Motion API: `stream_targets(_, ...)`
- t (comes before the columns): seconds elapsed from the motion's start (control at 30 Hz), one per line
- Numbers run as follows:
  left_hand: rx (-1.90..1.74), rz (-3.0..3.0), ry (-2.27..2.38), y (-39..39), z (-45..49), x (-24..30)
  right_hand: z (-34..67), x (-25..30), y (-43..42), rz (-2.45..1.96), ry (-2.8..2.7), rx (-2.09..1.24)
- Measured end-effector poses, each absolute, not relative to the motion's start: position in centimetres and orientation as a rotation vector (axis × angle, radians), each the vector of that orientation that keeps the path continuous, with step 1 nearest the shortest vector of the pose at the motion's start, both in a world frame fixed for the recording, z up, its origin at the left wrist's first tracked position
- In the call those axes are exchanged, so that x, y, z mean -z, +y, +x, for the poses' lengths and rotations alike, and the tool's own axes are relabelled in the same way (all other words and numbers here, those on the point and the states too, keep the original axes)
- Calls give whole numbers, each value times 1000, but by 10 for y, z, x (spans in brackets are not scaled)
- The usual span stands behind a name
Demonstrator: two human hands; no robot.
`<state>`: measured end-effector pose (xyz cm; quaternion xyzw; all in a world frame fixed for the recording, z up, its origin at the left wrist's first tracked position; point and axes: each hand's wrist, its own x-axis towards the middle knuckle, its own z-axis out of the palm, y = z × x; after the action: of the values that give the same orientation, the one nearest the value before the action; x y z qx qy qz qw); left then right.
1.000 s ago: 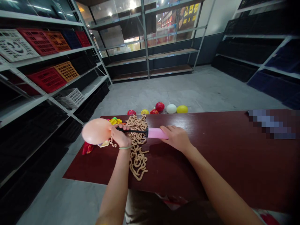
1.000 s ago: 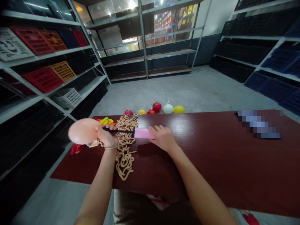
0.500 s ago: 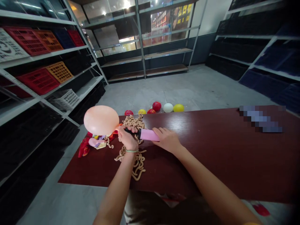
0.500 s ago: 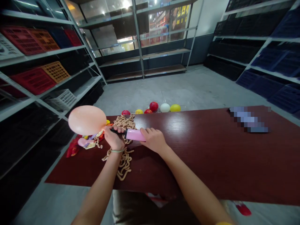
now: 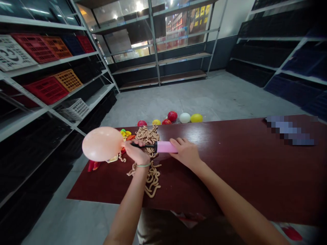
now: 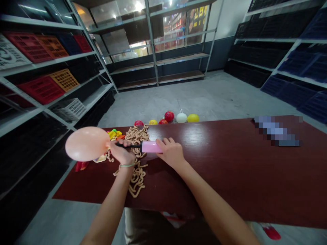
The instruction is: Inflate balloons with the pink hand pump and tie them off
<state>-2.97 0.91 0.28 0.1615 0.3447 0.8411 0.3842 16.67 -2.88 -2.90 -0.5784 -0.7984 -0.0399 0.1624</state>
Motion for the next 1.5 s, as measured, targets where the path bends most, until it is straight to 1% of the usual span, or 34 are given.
stream_targets(0.1, -2074, 475, 893, 5, -4, -1, 159, 31, -31, -1634, -2281, 61)
stream_targets(0.17, -2053, 492, 897, 5, -4, -3, 162, 31, -30, -1622, -2288, 63)
stream_targets(0.4, -2246, 313, 930, 17, -66, -14, 194, 33, -16, -1663, -2250, 189)
stream_targets(0.5, -2302, 289, 918, 18, -75, -13, 196, 34, -15, -1679, -2220, 212)
stream_targets(0.6, -2301, 362, 899, 15, -54, -8, 183, 34, -22, -1682, -2196, 200)
stream_targets(0.73, -2162, 500, 923, 8, -13, 0, 156, 32, -37, -1698, -2143, 101)
stream_targets(0.87, -2088, 555, 916, 7, -7, -5, 152, 31, -38, -1649, -2185, 51)
stream_targets(1.0, -2174, 456, 920, 14, -36, -17, 179, 29, -25, -1631, -2221, 178)
stream_targets(1.17, -2313, 339, 909, 19, -66, -20, 197, 27, -14, -1741, -2106, 299)
stream_targets(1.33, -2266, 403, 944, 14, -33, -14, 169, 31, -26, -1785, -2084, 231)
stream_targets(1.5, -2156, 497, 964, 11, 2, -3, 147, 36, -36, -1723, -2144, 80)
